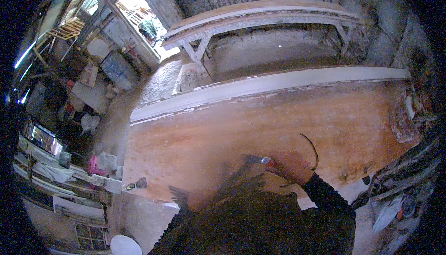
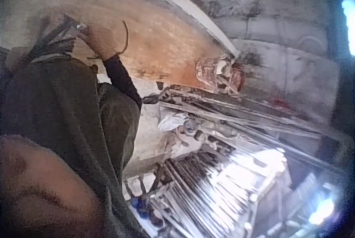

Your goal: The person holds a bundle of dark flexible strips and uses a red utility knife to cut them into shorter lengths. The person repeatedly aligns the strips, slices through them, and places the cut pieces onto a wooden workbench.

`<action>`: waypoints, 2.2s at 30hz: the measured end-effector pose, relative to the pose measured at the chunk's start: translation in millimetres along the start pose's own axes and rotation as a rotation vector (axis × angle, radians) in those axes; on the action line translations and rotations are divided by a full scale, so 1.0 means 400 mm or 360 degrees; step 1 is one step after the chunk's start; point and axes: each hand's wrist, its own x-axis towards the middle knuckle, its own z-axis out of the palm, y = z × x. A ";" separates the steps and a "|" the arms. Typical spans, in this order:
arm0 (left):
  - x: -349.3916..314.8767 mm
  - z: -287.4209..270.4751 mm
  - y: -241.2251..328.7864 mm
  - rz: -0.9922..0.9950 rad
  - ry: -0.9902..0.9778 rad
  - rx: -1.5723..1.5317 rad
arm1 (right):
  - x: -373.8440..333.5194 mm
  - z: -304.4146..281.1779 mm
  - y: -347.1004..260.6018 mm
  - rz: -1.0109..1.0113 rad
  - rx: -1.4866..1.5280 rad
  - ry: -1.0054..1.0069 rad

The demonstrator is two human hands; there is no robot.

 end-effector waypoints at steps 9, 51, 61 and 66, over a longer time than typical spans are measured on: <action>-0.050 -0.023 -0.016 -0.0079 0.0287 0.0024 | -0.028 -0.126 0.214 0.0872 0.0185 0.0625; -0.078 0.102 -0.140 -0.0422 0.0615 -0.1136 | -0.032 -0.097 -0.024 0.0435 0.0244 0.0237; -0.032 0.046 -0.088 -0.0405 0.0028 -0.0117 | -0.005 -0.085 -0.100 0.0026 0.0076 -0.0042; -0.027 0.022 -0.056 -0.0216 0.0095 -0.0202 | 0.007 -0.067 -0.115 -0.0022 0.0078 -0.0031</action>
